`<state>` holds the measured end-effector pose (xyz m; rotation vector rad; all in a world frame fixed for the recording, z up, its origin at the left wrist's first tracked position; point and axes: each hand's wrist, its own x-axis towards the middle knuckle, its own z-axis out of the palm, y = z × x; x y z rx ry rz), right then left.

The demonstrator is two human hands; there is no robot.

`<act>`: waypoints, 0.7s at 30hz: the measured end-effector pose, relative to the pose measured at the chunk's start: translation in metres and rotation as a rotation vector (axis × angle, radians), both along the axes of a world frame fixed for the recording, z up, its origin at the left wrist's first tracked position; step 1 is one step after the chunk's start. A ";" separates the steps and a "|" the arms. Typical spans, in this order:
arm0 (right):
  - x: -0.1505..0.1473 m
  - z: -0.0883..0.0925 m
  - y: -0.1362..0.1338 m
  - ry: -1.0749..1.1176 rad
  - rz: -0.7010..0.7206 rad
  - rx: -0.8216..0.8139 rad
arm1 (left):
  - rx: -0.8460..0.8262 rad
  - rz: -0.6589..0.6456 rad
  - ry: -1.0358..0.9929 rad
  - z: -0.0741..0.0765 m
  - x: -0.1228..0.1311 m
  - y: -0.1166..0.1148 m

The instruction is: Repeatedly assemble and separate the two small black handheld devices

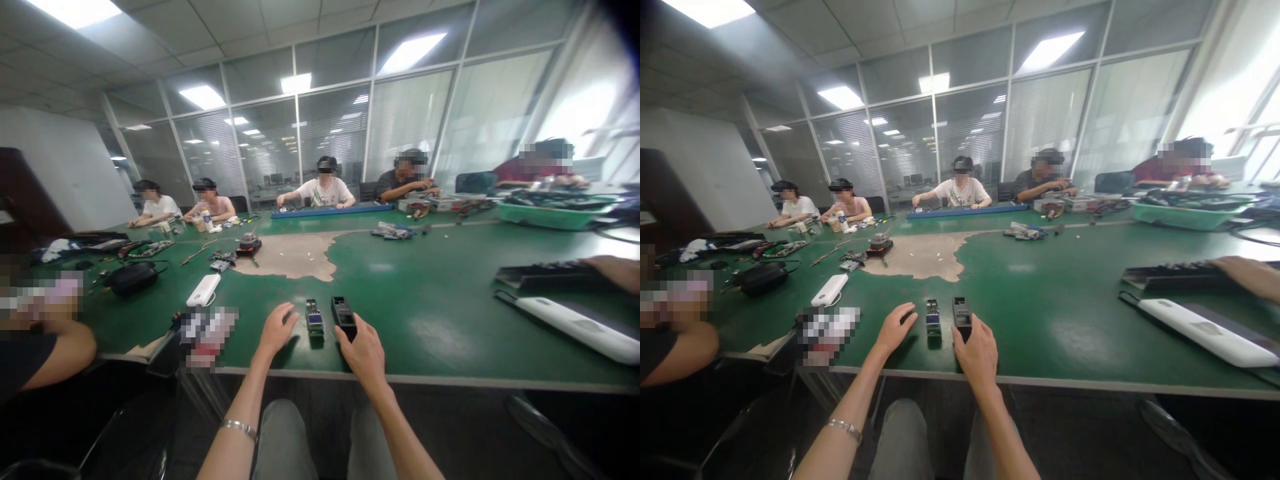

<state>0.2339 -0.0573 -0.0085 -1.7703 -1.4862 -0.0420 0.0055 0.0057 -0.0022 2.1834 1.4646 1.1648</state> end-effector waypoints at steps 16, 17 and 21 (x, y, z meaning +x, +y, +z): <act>-0.061 0.054 0.002 0.129 0.100 0.094 | 0.017 -0.023 0.035 -0.006 -0.006 0.002; -0.065 0.055 0.003 0.110 0.086 0.072 | 0.019 -0.025 0.037 -0.007 -0.006 0.002; -0.077 0.052 0.005 0.043 0.041 -0.003 | 0.022 -0.021 0.034 -0.006 -0.007 0.001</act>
